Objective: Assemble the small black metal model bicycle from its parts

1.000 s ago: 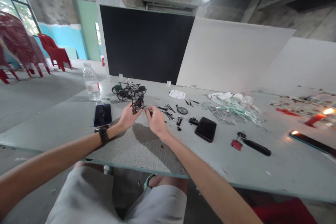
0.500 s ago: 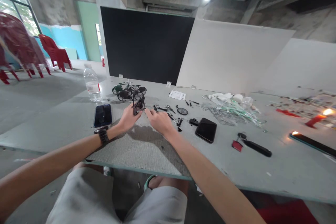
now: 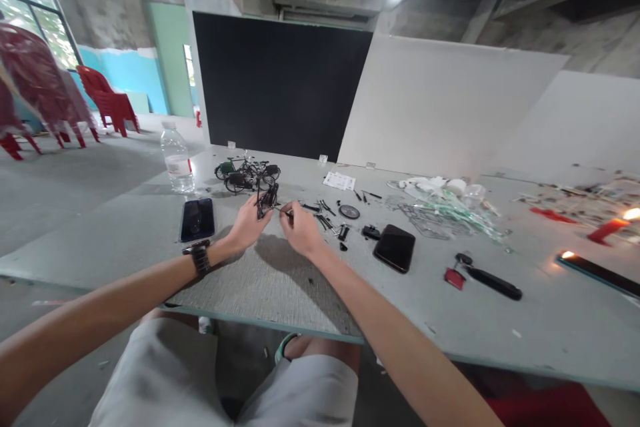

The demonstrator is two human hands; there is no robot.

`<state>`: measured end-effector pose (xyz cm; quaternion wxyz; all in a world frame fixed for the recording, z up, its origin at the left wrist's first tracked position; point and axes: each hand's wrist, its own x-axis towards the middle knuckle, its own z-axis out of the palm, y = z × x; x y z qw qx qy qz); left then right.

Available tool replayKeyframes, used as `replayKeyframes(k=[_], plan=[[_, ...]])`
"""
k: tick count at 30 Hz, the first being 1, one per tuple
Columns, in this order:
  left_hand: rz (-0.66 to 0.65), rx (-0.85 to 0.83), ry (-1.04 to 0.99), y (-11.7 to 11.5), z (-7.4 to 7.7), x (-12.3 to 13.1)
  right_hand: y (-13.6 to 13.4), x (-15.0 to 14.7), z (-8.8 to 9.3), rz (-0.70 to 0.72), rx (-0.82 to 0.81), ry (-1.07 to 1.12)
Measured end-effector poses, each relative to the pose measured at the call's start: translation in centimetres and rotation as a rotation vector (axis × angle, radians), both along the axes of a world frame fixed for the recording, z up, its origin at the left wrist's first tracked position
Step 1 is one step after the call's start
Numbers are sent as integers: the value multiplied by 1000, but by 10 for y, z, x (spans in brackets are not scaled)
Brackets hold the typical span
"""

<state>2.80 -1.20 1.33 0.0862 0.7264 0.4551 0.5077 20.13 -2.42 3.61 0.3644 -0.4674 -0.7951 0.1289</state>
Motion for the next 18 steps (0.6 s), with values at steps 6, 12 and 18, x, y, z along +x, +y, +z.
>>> replayKeyframes(k=[6, 12, 18], plan=[[11, -47, -44, -1, 3, -1, -4, 13, 4, -74, 317, -688], [-12, -26, -23, -5, 4, 0, -6, 5, -1, -81, 205, -476], [-11, 37, 6, -3, -1, 1, -9, -9, 0, 22, -228, 273]])
